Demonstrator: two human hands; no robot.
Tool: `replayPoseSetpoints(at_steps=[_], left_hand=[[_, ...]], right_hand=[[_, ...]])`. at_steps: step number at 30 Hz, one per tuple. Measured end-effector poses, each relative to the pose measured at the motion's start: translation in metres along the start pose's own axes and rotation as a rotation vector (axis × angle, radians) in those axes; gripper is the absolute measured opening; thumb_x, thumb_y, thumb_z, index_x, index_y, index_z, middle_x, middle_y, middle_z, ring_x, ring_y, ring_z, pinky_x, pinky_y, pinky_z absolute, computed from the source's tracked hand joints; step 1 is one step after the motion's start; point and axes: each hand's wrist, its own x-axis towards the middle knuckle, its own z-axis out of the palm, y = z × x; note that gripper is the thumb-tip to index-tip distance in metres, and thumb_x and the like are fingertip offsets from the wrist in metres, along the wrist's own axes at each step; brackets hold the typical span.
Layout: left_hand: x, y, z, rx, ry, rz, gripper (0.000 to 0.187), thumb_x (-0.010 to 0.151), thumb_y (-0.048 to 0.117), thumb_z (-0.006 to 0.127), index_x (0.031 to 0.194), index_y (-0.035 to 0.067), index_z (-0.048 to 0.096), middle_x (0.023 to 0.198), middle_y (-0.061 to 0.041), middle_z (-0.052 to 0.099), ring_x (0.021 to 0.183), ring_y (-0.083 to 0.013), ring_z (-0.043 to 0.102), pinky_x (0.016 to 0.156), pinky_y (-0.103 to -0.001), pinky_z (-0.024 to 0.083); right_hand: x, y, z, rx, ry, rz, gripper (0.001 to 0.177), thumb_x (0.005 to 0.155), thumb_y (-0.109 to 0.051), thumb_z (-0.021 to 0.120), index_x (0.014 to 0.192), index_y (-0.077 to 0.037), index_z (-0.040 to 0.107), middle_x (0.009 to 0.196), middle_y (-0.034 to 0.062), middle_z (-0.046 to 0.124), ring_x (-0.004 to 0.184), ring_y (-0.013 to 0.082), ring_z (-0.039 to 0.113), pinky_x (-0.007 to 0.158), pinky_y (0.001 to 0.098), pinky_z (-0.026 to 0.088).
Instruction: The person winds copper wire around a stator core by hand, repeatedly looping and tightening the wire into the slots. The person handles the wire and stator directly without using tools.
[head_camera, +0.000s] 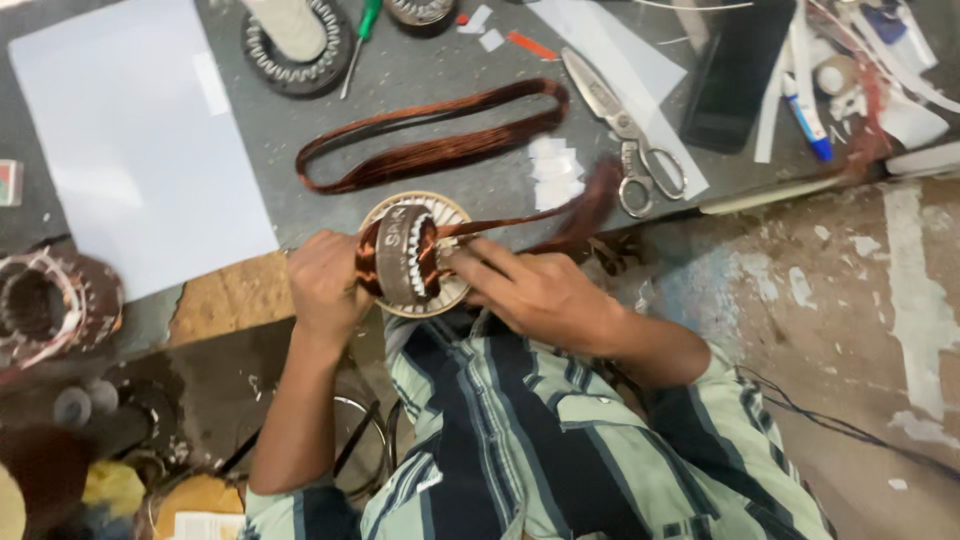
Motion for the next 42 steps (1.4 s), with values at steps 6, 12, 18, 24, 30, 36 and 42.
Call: replayPoseSetpoints(at_steps=[6,12,18,24,30,36,42], left_hand=[[-0.002,0.000,-0.002,-0.020,-0.006,0.021,0.006,0.078,-0.001,0.067,0.080,-0.002,0.062,0.072,-0.016,0.058,0.066,-0.0358,0.057,0.063,-0.044,0.045],[0.000,0.002,0.001,-0.037,0.010,-0.013,0.027,0.087,0.004,0.073,0.067,-0.001,0.054,0.064,-0.015,0.055,0.058,-0.0332,0.055,0.058,-0.042,0.043],[-0.006,-0.007,0.011,-0.003,0.048,0.016,0.031,0.091,0.008,0.074,0.065,-0.001,0.058,0.059,-0.011,0.057,0.051,-0.0232,0.055,0.051,-0.037,0.041],[-0.010,-0.010,0.011,-0.025,0.050,0.028,0.033,0.093,0.008,0.073,0.067,-0.002,0.056,0.062,-0.013,0.057,0.055,-0.0247,0.056,0.054,-0.038,0.041],[-0.004,-0.004,0.007,0.012,0.027,-0.010,0.036,0.085,0.007,0.077,0.061,-0.002,0.051,0.059,-0.014,0.054,0.053,-0.0299,0.054,0.053,-0.041,0.041],[0.000,0.002,0.002,0.008,0.017,0.034,0.009,0.078,0.002,0.072,0.079,-0.004,0.065,0.074,-0.015,0.065,0.066,-0.0316,0.063,0.061,-0.040,0.048],[0.003,0.004,0.000,0.041,-0.024,0.013,0.008,0.078,0.001,0.071,0.078,-0.003,0.064,0.076,-0.015,0.067,0.067,-0.0305,0.065,0.060,-0.040,0.048]], right_hand=[[-0.018,0.011,0.003,-0.003,0.046,0.059,0.041,0.090,-0.008,0.070,0.131,-0.009,0.065,0.124,0.0106,0.070,0.074,0.0257,0.073,0.064,0.0338,0.060],[-0.049,0.049,0.020,-0.025,0.159,0.151,0.034,0.089,-0.006,0.070,0.122,-0.008,0.068,0.109,0.0092,0.070,0.079,0.0223,0.075,0.068,0.0301,0.062],[-0.077,0.093,0.014,-0.102,0.077,0.235,0.024,0.086,-0.009,0.073,0.110,-0.008,0.072,0.099,0.0075,0.070,0.069,0.0196,0.073,0.060,0.0287,0.060],[-0.095,0.103,-0.011,-0.200,0.049,0.325,0.021,0.082,-0.014,0.073,0.103,-0.010,0.072,0.093,0.0057,0.068,0.071,0.0242,0.072,0.065,0.0364,0.059],[-0.124,0.107,-0.017,-0.052,0.031,0.469,0.014,0.074,-0.011,0.072,0.087,-0.008,0.073,0.089,0.0070,0.070,0.068,0.0262,0.071,0.061,0.0378,0.056],[-0.163,0.101,-0.003,0.206,0.011,0.607,0.016,0.074,-0.014,0.080,0.086,-0.005,0.075,0.084,0.0080,0.071,0.066,0.0218,0.070,0.057,0.0337,0.054],[-0.151,0.097,0.018,0.261,0.058,0.572,0.036,0.075,-0.022,0.085,0.104,-0.004,0.076,0.104,0.0112,0.075,0.082,0.0240,0.074,0.065,0.0334,0.058]])
